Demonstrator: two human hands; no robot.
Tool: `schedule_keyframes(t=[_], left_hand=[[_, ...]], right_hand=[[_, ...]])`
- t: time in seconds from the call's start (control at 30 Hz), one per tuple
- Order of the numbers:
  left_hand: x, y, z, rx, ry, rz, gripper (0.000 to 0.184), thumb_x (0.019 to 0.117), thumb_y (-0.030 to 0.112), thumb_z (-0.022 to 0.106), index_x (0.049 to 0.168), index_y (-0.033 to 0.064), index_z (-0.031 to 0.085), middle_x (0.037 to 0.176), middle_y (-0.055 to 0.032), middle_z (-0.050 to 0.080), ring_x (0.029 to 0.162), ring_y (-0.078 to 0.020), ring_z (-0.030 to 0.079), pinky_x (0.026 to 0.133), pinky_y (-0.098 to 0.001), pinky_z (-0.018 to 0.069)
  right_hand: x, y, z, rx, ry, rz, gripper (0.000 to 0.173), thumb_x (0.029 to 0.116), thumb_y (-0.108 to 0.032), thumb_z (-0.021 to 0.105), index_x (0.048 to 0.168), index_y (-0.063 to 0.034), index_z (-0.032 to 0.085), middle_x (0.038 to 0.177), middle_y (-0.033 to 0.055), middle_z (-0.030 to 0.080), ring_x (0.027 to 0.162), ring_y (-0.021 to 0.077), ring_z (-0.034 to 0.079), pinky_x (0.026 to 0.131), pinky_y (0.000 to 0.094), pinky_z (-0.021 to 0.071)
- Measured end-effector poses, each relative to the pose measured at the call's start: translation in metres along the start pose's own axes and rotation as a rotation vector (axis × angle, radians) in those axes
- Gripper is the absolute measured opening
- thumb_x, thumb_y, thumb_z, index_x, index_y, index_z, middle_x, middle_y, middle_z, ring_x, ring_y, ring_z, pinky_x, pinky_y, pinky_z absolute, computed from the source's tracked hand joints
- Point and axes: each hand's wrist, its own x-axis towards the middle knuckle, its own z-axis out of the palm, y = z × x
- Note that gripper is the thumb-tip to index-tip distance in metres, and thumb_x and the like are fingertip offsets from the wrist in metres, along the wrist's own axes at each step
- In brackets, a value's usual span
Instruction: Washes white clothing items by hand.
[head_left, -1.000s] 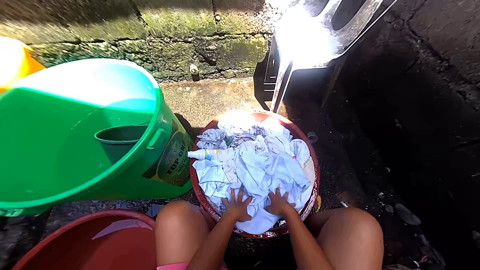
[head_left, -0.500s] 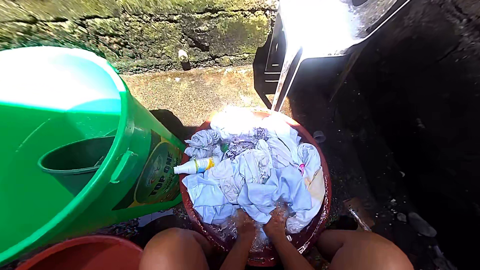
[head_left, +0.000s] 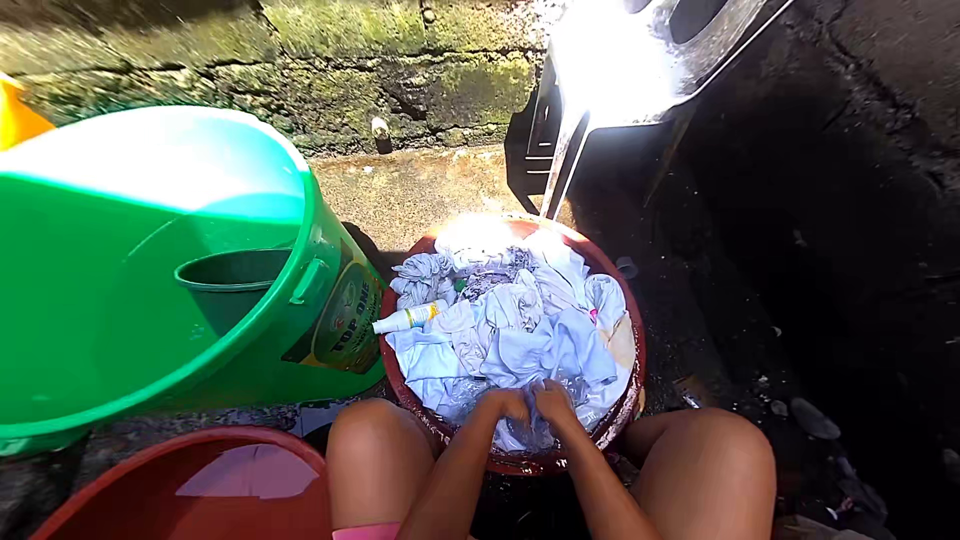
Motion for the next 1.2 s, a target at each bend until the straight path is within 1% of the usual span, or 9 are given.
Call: schedule_keyframes(t=[0.23,0.33,0.43,0.57,0.7,0.83,1.0,1.13,1.2], left_hand=[[-0.107,0.034,-0.035,-0.399,0.316,0.336,0.064,0.0838,0.0,0.076,0.142,-0.0042,0.049,0.133,-0.0199,0.06,0.121,-0.0204,0.059,0.106,-0.0387,0.0479],[-0.11,0.039,-0.032,-0.52,0.537,0.408,0.058,0.0938,0.005,0.068,0.146,-0.0034,0.045,0.135,-0.0209,0.06,0.123,-0.0212,0.06,0.108,-0.0385,0.0486],[-0.106,0.057,-0.035,-0.823,0.781,0.454,0.037,0.1039,0.015,0.059,0.138,0.0007,0.054,0.119,-0.0161,0.066,0.104,-0.0203,0.065,0.093,-0.0407,0.0555],[-0.123,0.077,-0.053,-1.103,0.888,0.442,0.045,0.1076,0.039,0.051,0.14,0.0076,0.051,0.119,-0.0145,0.065,0.104,-0.024,0.065,0.089,-0.0458,0.0559],[-0.158,0.104,-0.067,-1.16,0.909,0.508,0.048,0.1091,0.043,0.045,0.143,0.0091,0.048,0.121,-0.0128,0.065,0.104,-0.0218,0.065,0.088,-0.0431,0.0563],[-0.205,0.139,-0.064,-1.171,0.859,0.66,0.041,0.1088,0.044,0.045,0.137,0.0152,0.051,0.116,-0.0043,0.067,0.101,-0.0131,0.067,0.086,-0.0341,0.0581],[-0.246,0.125,-0.073,-1.11,0.736,0.864,0.035,0.1081,0.047,0.045,0.129,0.0236,0.06,0.111,0.0026,0.071,0.098,-0.0085,0.07,0.083,-0.031,0.061],[-0.215,0.069,-0.092,-0.952,0.815,0.397,0.038,0.1095,0.044,0.043,0.128,0.0138,0.056,0.101,-0.005,0.07,0.085,-0.0136,0.07,0.073,-0.032,0.0603],[-0.177,0.037,-0.091,-0.566,0.895,-0.028,0.048,0.1095,0.035,0.048,0.14,-0.0012,0.05,0.118,-0.0239,0.065,0.101,-0.0321,0.067,0.087,-0.048,0.056]], right_hand=[[-0.134,-0.107,-0.101,0.529,0.143,-0.569,0.031,0.1121,-0.025,0.041,0.115,0.0012,0.058,0.093,0.0118,0.063,0.078,0.0159,0.063,0.073,0.0368,0.057],[-0.173,-0.147,-0.128,0.733,0.213,-0.831,0.025,0.1107,-0.017,0.041,0.095,-0.0063,0.056,0.078,0.0,0.063,0.069,0.0073,0.065,0.069,0.0288,0.059],[-0.168,-0.174,-0.145,0.861,0.281,-1.011,0.02,0.1103,-0.015,0.041,0.098,-0.0077,0.055,0.08,-0.0009,0.061,0.072,0.0068,0.064,0.071,0.028,0.0584],[-0.127,-0.16,-0.157,0.222,0.325,-0.802,0.036,0.1069,-0.016,0.051,0.133,0.0076,0.054,0.121,0.0249,0.063,0.112,0.0313,0.063,0.099,0.0495,0.05],[-0.086,-0.084,-0.116,-0.36,0.13,-0.469,0.042,0.0935,-0.027,0.074,0.118,0.007,0.069,0.116,0.0327,0.067,0.114,0.0496,0.062,0.098,0.0698,0.0457],[-0.06,-0.044,-0.065,-0.327,0.062,-0.309,0.068,0.0897,-0.032,0.079,0.141,0.005,0.053,0.134,0.032,0.059,0.128,0.0475,0.056,0.107,0.0661,0.0416],[-0.04,-0.008,-0.101,0.434,0.167,-0.564,0.008,0.0897,0.003,0.068,0.084,0.0007,0.064,0.081,0.0049,0.065,0.076,0.0091,0.061,0.075,0.0286,0.0535],[-0.026,-0.006,-0.133,0.643,0.323,-0.519,0.029,0.082,0.015,0.059,0.074,-0.0085,0.045,0.07,0.0016,0.052,0.065,0.0096,0.052,0.062,0.029,0.0466],[-0.013,-0.008,-0.135,0.336,0.259,-0.408,0.01,0.0891,0.011,0.059,0.094,0.0054,0.052,0.088,0.0158,0.055,0.08,0.0212,0.053,0.074,0.0387,0.047]])
